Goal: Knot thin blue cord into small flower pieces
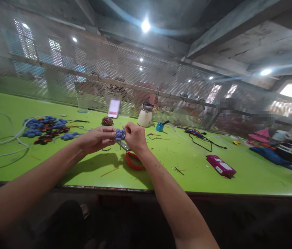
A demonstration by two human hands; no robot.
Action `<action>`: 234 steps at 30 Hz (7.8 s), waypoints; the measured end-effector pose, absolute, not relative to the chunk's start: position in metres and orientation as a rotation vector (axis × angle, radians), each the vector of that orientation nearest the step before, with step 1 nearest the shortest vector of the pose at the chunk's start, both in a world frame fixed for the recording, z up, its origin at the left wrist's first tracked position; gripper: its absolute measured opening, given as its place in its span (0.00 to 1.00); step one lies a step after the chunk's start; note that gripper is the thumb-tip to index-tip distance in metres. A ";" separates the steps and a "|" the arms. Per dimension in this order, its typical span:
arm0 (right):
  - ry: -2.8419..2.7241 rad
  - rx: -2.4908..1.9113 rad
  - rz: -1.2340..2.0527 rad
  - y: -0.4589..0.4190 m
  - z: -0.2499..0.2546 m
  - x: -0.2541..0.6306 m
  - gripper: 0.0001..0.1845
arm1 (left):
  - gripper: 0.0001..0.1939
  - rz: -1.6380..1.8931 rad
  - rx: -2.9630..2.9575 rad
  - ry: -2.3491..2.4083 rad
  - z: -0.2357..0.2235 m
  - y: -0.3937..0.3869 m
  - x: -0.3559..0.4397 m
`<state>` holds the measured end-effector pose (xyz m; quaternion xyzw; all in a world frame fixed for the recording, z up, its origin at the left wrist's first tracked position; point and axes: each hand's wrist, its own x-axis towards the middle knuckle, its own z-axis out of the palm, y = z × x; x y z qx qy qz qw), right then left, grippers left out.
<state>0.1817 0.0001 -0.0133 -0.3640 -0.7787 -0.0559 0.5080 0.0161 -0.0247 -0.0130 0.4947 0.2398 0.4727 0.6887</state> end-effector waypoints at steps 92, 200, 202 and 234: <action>-1.742 -0.731 0.951 -0.001 -0.009 0.181 0.15 | 0.05 1.204 1.724 1.057 -0.025 -0.011 0.020; -1.651 -0.801 0.886 -0.036 -0.055 0.202 0.16 | 0.16 0.943 1.409 0.733 -0.045 -0.053 0.023; -1.651 -0.794 0.891 -0.038 -0.053 0.202 0.16 | 0.15 0.949 1.389 0.736 -0.045 -0.051 0.022; -1.968 -0.924 0.451 -0.037 -0.054 0.206 0.05 | 0.11 1.074 1.256 0.806 -0.047 -0.048 0.015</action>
